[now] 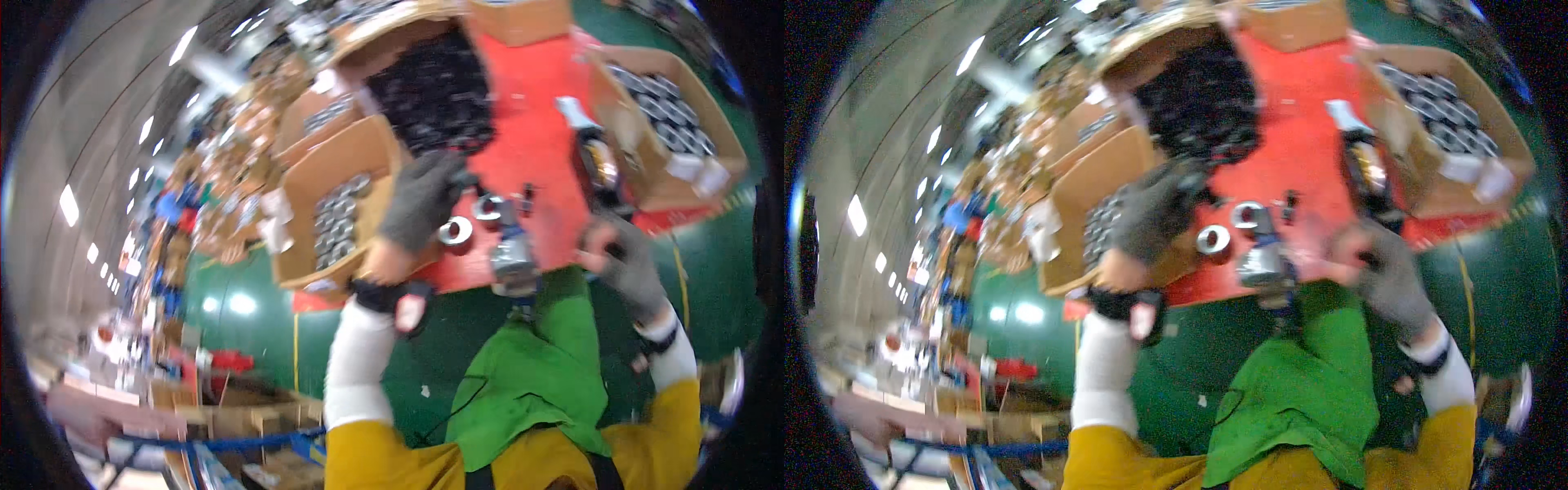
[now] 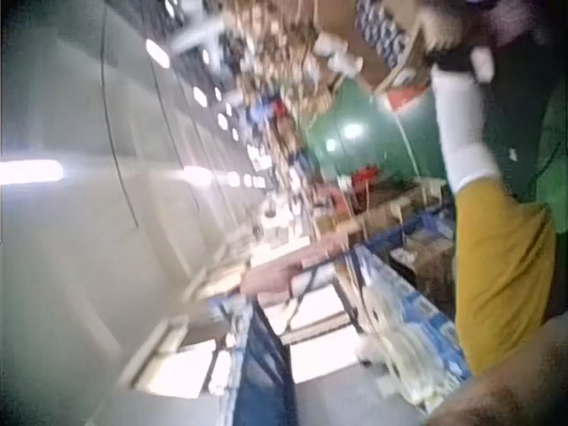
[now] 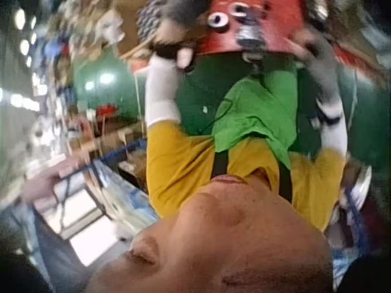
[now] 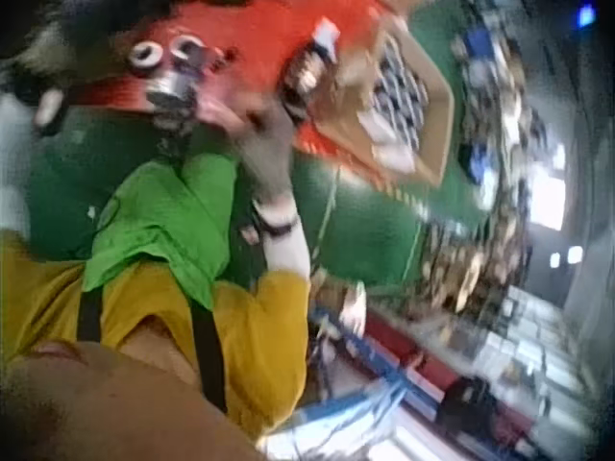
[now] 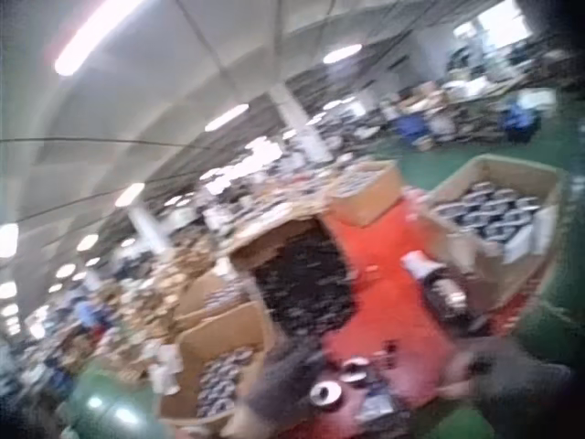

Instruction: Assembling small industrial components by combining metal rings and plastic housings at a workbench.

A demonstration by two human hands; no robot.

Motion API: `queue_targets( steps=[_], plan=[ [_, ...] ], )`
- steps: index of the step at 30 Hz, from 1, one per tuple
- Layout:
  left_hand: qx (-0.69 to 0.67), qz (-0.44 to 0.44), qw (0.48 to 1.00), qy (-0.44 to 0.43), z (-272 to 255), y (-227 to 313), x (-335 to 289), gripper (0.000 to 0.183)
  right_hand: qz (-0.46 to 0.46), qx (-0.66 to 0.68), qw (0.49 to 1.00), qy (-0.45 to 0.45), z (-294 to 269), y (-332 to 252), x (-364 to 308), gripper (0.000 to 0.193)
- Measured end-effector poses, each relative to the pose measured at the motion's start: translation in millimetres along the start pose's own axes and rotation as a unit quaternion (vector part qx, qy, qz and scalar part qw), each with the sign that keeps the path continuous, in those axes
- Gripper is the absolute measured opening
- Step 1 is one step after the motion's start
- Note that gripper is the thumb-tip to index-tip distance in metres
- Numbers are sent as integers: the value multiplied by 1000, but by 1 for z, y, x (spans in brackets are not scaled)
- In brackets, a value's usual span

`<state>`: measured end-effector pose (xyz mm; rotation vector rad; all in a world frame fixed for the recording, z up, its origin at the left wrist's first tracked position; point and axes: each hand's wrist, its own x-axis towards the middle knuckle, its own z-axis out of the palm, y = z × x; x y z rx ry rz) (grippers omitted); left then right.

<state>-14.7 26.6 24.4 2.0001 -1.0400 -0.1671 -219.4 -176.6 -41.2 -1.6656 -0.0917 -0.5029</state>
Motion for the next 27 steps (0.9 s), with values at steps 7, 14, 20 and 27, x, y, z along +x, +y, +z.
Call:
queue_targets(
  steps=[7, 14, 20, 27],
  plan=[
    [185, 309, 924, -129, 18, -19, -32, 28, 129, 141, 971, -142, 45, -36, 29, 11],
    [109, 286, 940, -150, 30, -10, -48, 27, 30, -38, 992, -120, 55, -35, 21, 14],
    [107, 296, 938, -147, 36, -18, -53, 28, 2, -70, 992, -109, 61, -36, 18, 16],
    [105, 303, 940, -119, 41, -25, -60, 28, -67, -71, 995, -29, 73, -24, 10, 20]
  ],
)
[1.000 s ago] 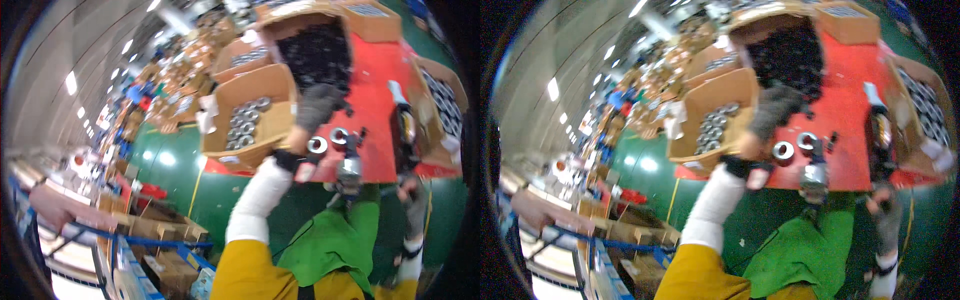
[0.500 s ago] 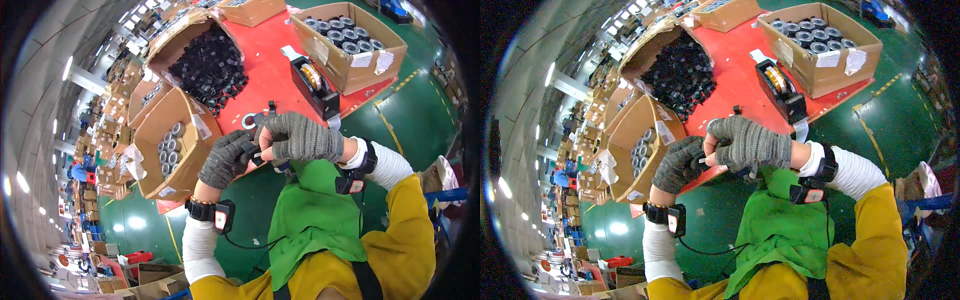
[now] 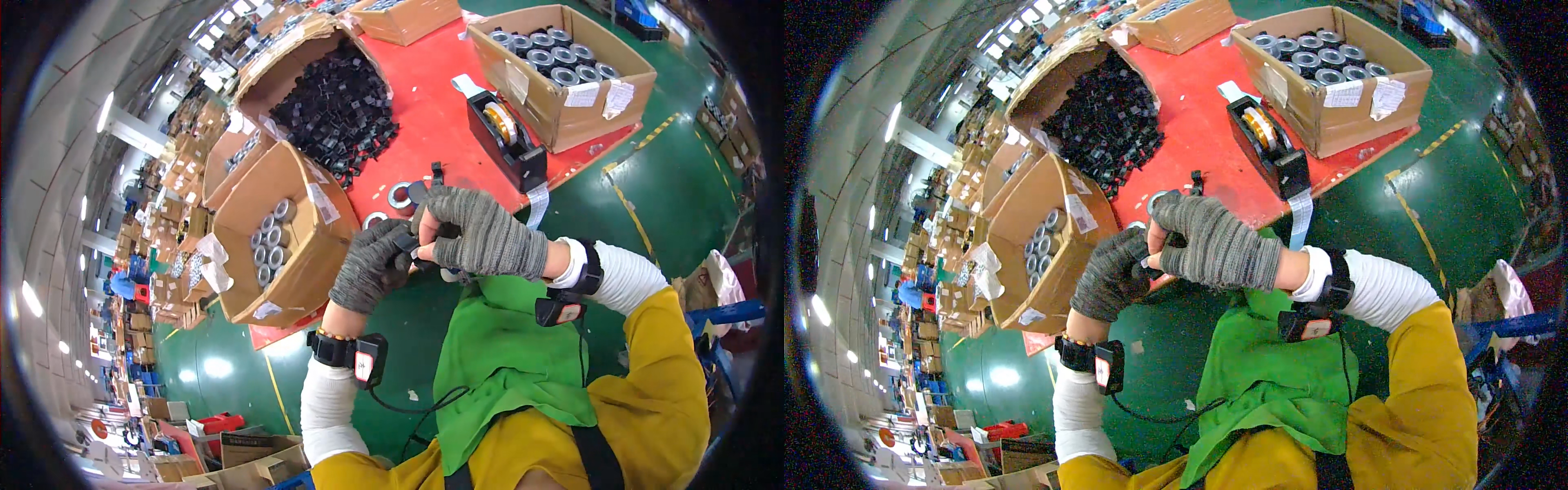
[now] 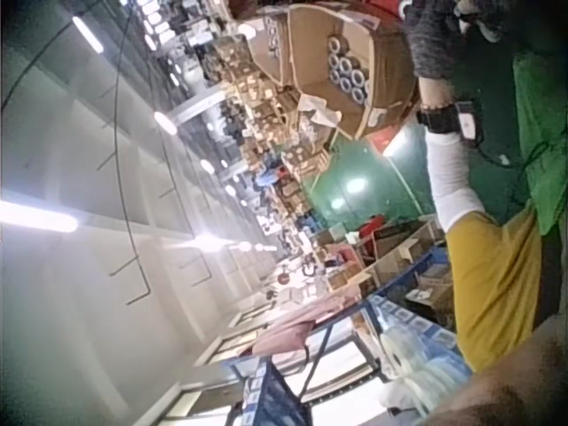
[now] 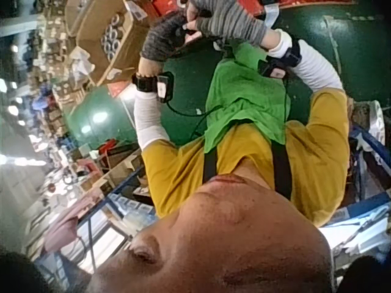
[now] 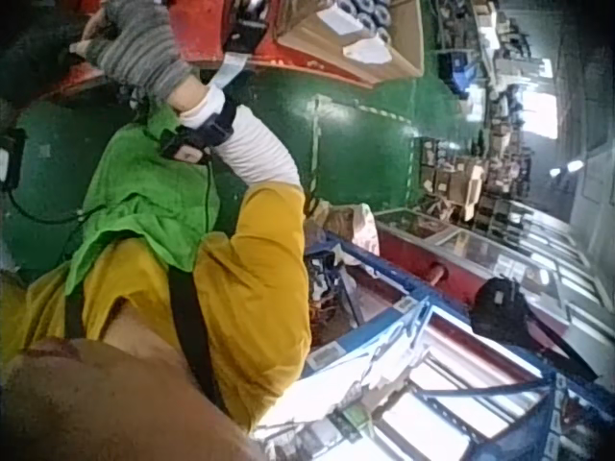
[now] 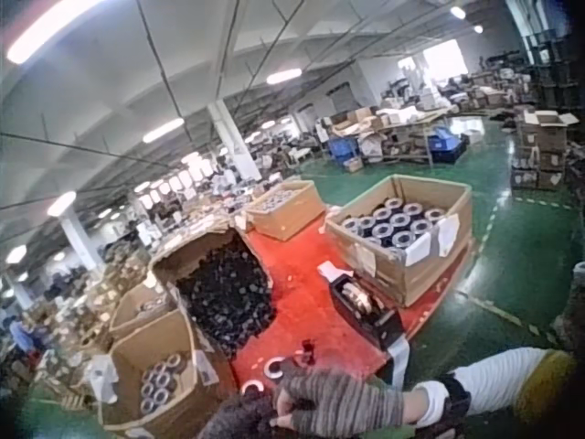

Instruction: Assembling small industrial components by combining metal rings and plastic housings at a workbench.

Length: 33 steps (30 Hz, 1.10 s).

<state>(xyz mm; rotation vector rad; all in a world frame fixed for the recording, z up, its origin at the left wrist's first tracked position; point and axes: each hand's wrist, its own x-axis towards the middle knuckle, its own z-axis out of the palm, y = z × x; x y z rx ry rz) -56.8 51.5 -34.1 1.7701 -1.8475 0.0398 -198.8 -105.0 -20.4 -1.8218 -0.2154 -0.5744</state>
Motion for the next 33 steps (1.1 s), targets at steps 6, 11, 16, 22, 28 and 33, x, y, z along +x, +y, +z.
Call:
queue_targets(
  steps=[6, 11, 16, 22, 28, 33],
  plan=[
    [-53, -43, 998, 13, 3, 14, -2, 27, 119, 11, 992, -32, -8, -18, 0, 29],
    [-56, -25, 996, 70, -3, 40, -9, 29, 30, -60, 997, -35, -23, -15, -6, 35],
    [-160, -324, 932, -37, -1, 65, -6, 34, -259, -189, 944, -80, -12, -16, -25, 22],
    [-445, -404, 782, 163, 3, 57, -1, 14, 144, 52, 984, 93, -6, -3, -8, 15],
    [-428, -444, 749, 242, 21, 32, 4, 19, 231, 90, 965, 81, -5, 29, 12, 21],
    [-412, -440, 760, 241, 23, 32, 5, 19, 255, 155, 952, 63, -8, 35, 10, 18]
  ],
)
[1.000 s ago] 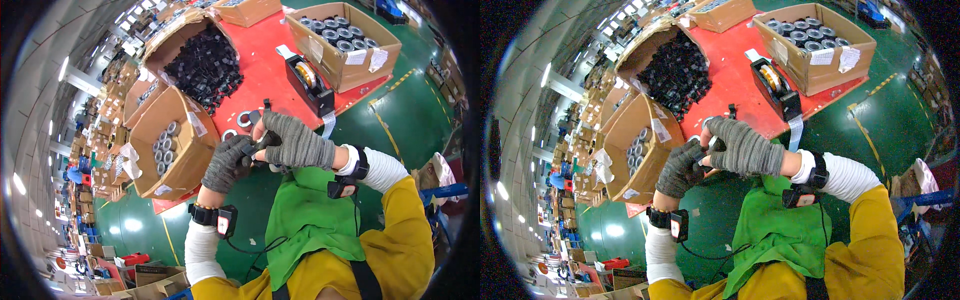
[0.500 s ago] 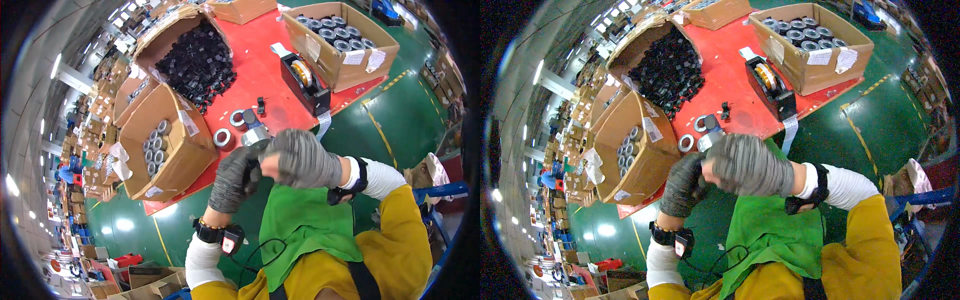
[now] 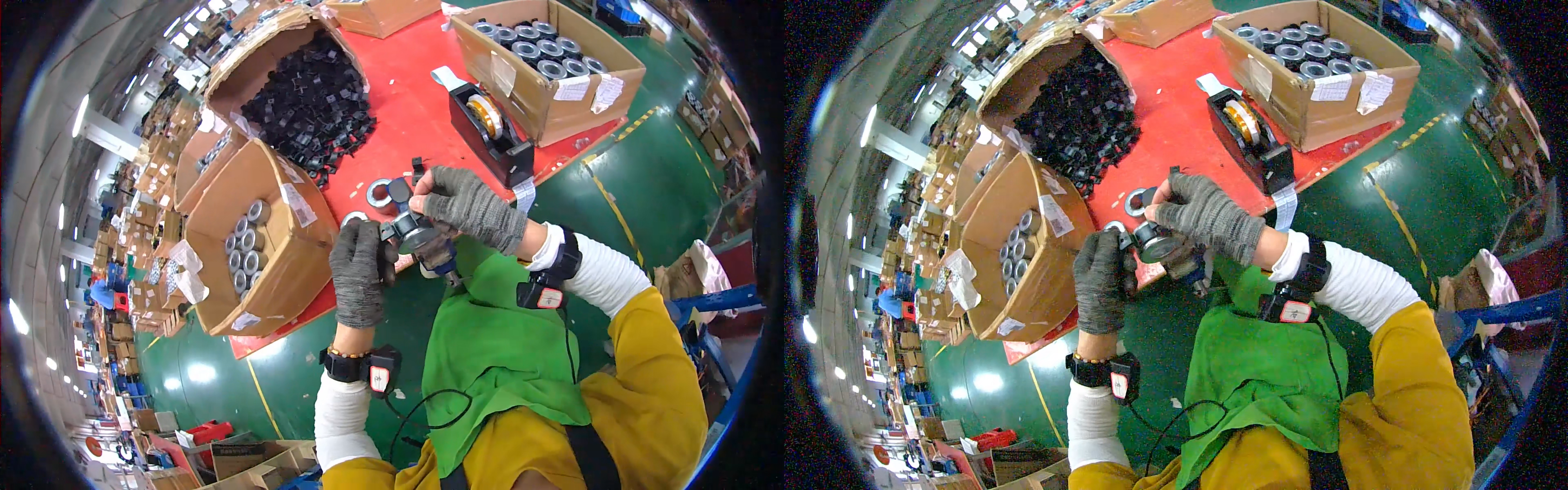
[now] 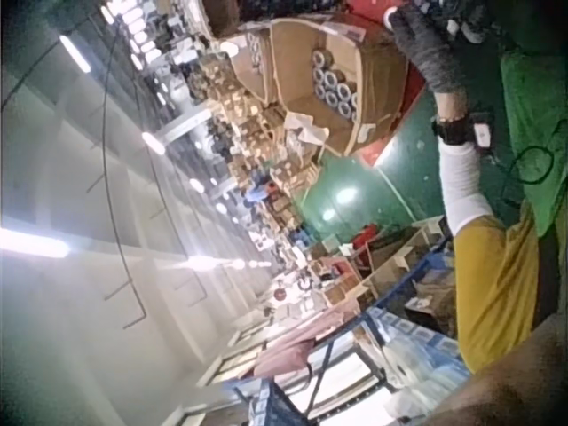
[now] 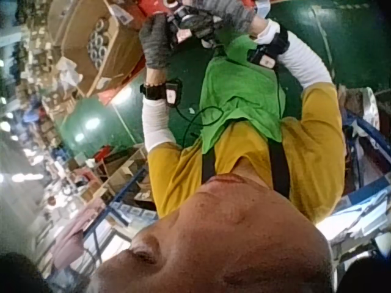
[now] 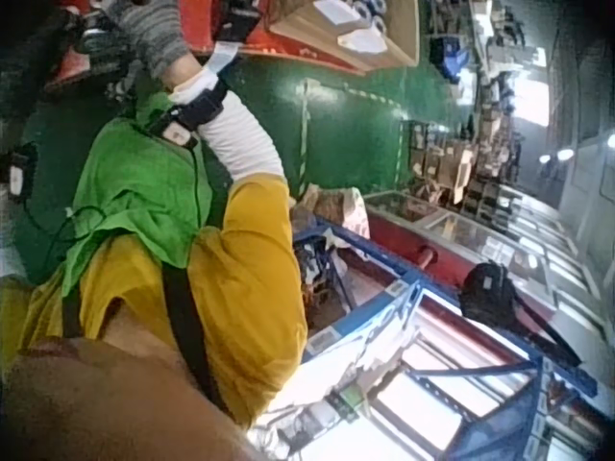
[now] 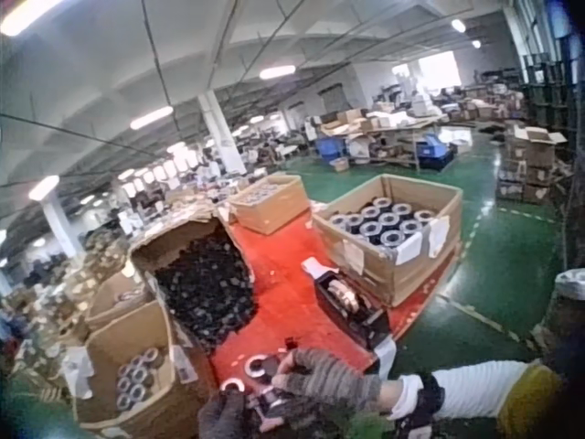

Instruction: Assembling small industrial components by combining metal rings and plastic housings at a workbench.

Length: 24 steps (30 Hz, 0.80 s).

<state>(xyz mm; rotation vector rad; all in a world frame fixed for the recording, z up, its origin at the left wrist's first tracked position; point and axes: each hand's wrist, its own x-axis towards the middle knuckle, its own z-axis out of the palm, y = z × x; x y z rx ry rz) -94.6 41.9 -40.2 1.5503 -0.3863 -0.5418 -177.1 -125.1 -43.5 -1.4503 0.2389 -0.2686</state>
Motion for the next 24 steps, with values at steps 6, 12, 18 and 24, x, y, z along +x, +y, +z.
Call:
queue_targets(
  steps=[6, 12, 18, 24],
  plan=[
    [29, 62, 995, 70, -8, 8, -19, 19, -41, -118, 983, 133, -62, -9, -21, 17],
    [128, 278, 941, -146, 47, 39, -43, 16, -199, -335, 876, 285, -147, 14, -24, 23],
    [371, 291, 813, -342, 153, -8, -19, 25, -35, -416, 888, 195, -167, 39, 9, 36],
    [-53, -65, 950, -300, 199, -136, 68, 44, -84, -367, 890, 256, -149, 33, 19, 24]
  ],
)
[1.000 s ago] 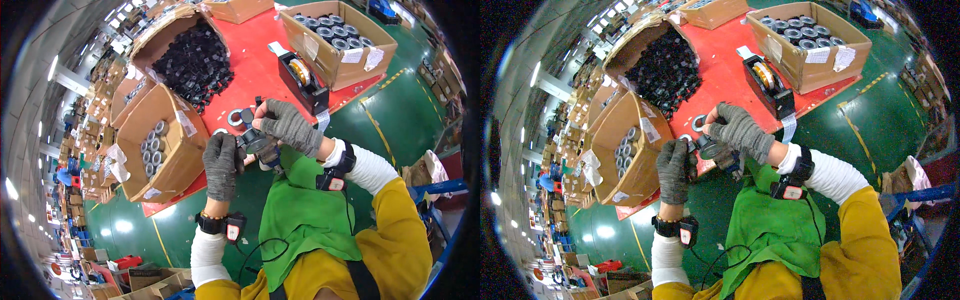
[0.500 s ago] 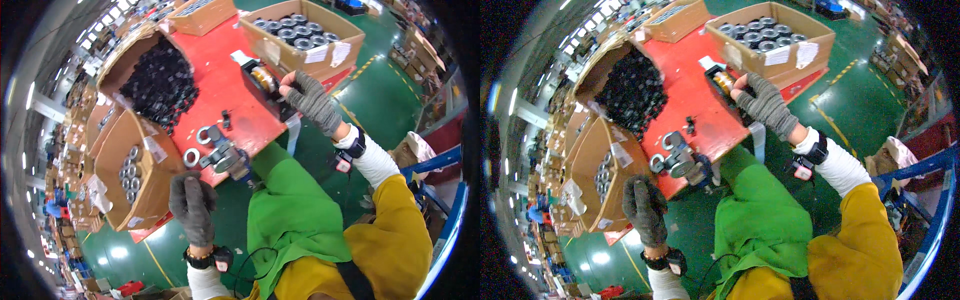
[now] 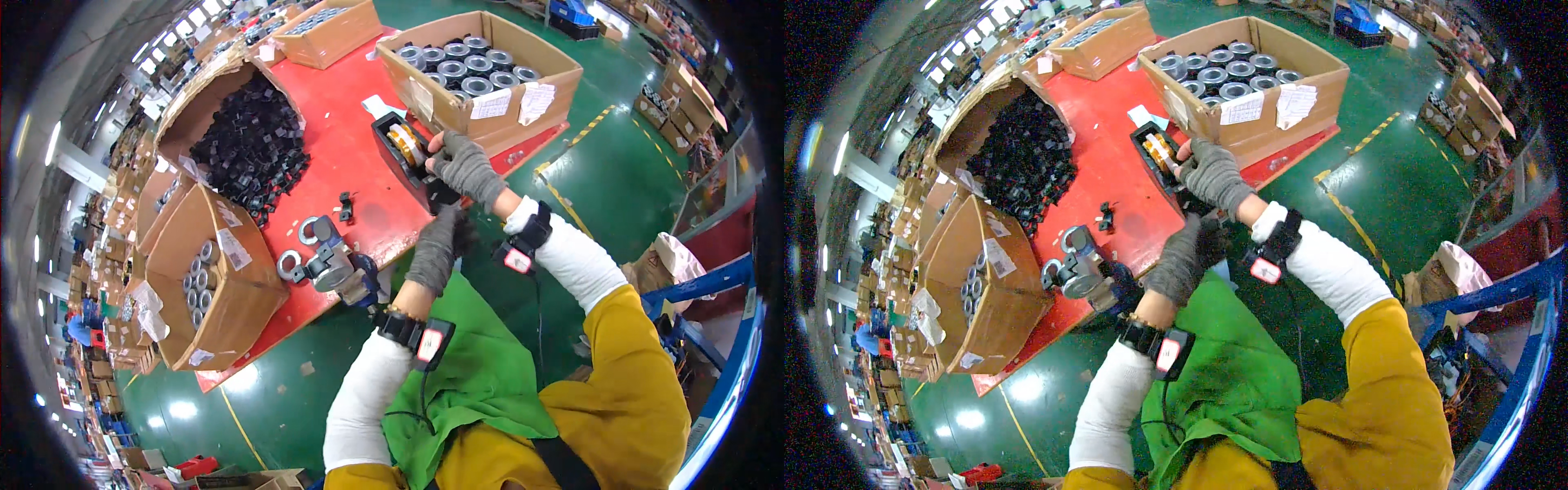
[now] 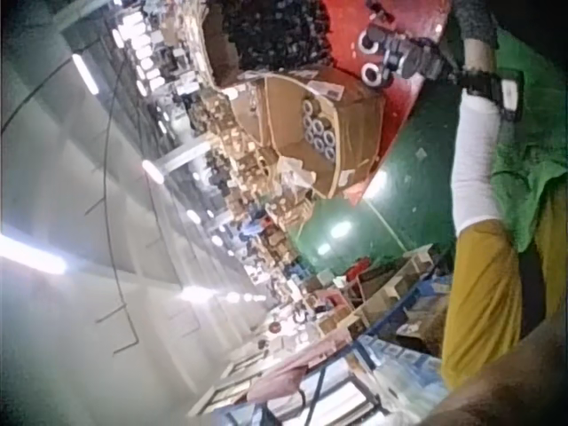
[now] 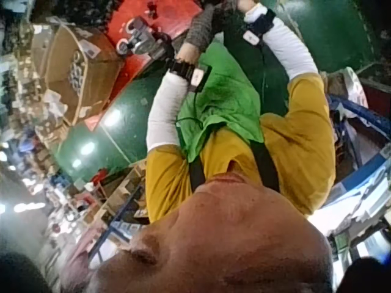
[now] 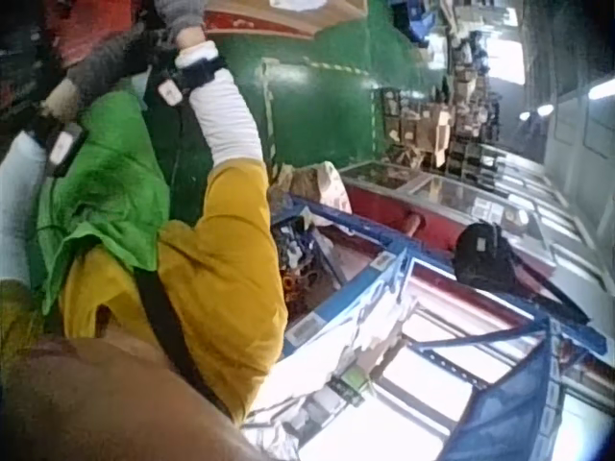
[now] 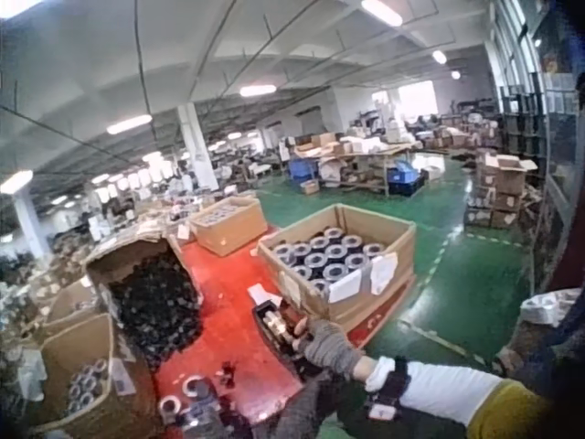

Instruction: Assembling small industrial components by combining metal rings and plastic housings at a workbench.

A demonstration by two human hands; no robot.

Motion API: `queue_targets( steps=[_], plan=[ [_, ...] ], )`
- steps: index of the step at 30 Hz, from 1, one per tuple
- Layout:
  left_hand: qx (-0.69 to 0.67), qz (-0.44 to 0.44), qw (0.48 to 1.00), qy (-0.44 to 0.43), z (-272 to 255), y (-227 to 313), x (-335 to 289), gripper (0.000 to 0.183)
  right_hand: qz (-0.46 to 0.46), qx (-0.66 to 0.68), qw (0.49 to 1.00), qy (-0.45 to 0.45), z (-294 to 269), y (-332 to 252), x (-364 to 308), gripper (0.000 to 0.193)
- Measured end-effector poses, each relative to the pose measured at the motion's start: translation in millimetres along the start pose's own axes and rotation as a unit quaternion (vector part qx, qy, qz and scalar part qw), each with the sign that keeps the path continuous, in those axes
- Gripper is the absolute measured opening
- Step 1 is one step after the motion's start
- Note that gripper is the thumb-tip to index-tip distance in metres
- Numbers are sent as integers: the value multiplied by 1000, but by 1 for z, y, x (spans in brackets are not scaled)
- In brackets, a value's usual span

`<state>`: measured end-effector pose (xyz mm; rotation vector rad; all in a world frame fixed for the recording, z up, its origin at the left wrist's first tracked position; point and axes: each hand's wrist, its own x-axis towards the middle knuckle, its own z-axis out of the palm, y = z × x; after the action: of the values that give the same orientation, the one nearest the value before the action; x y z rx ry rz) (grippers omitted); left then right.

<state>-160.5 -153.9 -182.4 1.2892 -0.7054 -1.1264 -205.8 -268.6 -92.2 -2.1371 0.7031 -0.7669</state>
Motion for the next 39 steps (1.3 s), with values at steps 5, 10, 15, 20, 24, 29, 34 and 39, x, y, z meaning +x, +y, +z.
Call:
queue_targets(
  steps=[5, 10, 15, 20, 24, 29, 34, 39],
  plan=[
    [-302, -99, 939, 134, 28, 48, -5, 50, 48, 198, 978, -52, -67, -26, -79, 23],
    [-284, -140, 946, 72, 7, 52, 9, 60, 172, 313, 930, -83, -94, -18, -173, 19],
    [-290, -137, 940, 116, 25, 66, 19, 44, 208, 282, 934, -77, -86, 15, -193, 19],
    [-234, -145, 951, 142, 31, 69, 20, 41, 197, 286, 936, -53, -83, 27, -194, 21],
    [-212, -172, 956, 103, 32, 76, 7, 39, 187, 237, 953, -41, -80, 40, -196, 20],
    [-279, -73, 952, 103, 31, 49, 3, 32, 193, 310, 930, -30, -76, 41, -196, 21],
    [-316, -143, 933, 90, 29, 21, 3, 22, 174, 248, 951, -63, -60, 30, -197, 21],
    [37, 39, 999, 2, 53, 113, -61, 22, 189, 325, 916, -139, -77, 8, -213, 19]
  ],
)
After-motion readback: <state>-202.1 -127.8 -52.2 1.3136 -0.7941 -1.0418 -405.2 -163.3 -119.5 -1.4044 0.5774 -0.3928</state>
